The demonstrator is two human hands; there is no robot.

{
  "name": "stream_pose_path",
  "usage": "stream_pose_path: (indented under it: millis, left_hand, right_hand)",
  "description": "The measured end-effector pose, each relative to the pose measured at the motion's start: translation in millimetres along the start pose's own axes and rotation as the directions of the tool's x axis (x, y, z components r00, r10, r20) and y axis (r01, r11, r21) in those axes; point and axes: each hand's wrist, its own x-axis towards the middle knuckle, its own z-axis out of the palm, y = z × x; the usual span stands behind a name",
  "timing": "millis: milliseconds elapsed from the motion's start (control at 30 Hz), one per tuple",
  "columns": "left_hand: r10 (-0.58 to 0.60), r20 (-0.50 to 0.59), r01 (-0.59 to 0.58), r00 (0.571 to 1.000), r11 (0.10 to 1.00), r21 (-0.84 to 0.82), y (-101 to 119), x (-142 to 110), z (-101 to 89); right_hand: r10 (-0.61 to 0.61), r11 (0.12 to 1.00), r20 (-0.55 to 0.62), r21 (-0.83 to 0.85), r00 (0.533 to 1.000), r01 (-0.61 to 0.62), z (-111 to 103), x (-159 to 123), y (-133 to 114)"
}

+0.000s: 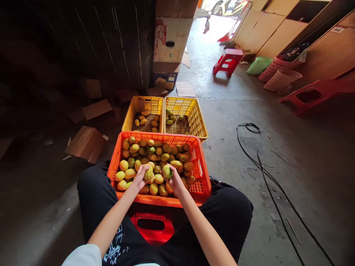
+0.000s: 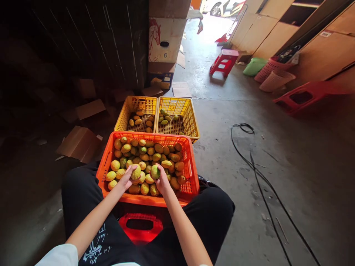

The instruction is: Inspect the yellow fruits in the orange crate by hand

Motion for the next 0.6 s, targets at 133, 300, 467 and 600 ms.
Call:
stream_pose_path:
  millis: [133,300,467,600]
  left_hand:
    - [-0.04,-0.034,0.042,0.999,0.997,0.058,-3,1,4.1]
    - [-0.083,0.033,0.084,0.996,0.996,-0.024,-4,-3,8.9]
    - [-0.153,0.031,0.155,0.988,0.984,-0.086,-1,-6,9.6]
    - [-0.181,0.044,0.185,0.982,0.977,-0.104,1,-7,12.0]
  right_hand:
    - [-0.014,1.0,-0.069,-0.013,0.998,0.013,2,-6,-2]
    - [0.0,0.998,-0.051,-0.062,0.999,-0.003,3,-11,-6]
    - [0.019,0.999,-0.075,-0.03,0.997,-0.021,4,-9,-5]
    - [0.03,0.998,-0.096,-0.05,0.995,-0.035,5,-8,-5]
